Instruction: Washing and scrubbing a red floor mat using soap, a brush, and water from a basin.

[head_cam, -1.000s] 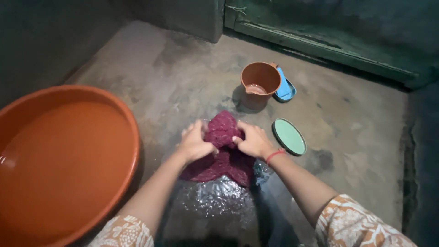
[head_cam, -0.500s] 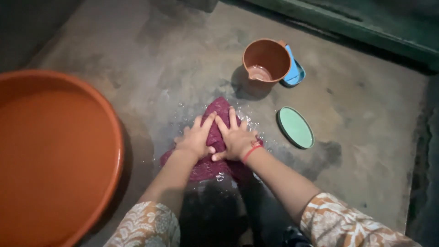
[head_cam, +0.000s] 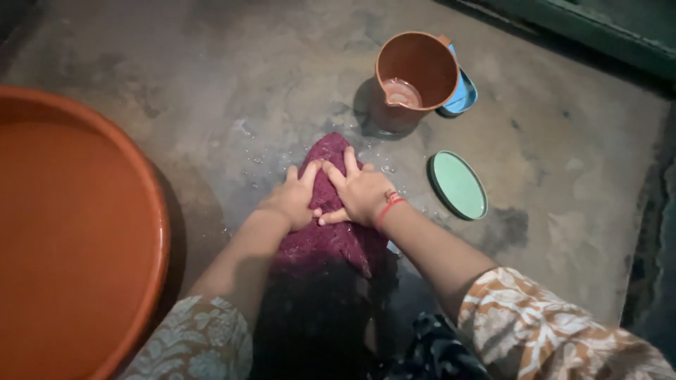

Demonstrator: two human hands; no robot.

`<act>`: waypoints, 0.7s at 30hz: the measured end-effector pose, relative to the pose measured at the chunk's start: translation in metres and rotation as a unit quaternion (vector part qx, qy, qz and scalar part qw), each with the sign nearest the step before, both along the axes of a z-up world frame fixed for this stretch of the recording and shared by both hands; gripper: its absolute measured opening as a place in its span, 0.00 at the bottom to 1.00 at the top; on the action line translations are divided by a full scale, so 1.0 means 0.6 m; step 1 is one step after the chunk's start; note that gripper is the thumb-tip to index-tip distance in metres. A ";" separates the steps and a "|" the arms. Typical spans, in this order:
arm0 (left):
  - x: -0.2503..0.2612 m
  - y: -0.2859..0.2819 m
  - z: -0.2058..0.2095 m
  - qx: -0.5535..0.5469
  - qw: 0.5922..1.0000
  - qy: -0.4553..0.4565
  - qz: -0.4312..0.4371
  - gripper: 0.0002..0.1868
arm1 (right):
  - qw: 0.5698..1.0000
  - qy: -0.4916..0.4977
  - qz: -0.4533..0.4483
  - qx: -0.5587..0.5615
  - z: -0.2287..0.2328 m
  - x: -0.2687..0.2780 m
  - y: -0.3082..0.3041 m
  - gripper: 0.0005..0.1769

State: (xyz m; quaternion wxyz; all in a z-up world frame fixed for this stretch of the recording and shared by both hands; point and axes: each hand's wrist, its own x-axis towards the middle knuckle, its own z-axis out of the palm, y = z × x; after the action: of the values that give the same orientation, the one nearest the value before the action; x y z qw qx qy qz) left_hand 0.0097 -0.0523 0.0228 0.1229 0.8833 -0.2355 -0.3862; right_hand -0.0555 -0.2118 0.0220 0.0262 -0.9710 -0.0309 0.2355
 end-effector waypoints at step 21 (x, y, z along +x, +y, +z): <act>-0.136 0.030 0.106 -0.073 0.978 -0.185 0.056 0.47 | 0.935 -0.280 -0.141 0.165 0.085 -0.114 0.029 0.46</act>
State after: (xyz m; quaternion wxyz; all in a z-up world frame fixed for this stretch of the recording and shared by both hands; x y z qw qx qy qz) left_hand -0.0721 -0.0343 0.0864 0.1628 0.9400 -0.2314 -0.1906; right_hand -0.1239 -0.1941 0.0728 0.2089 -0.9741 0.0617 -0.0604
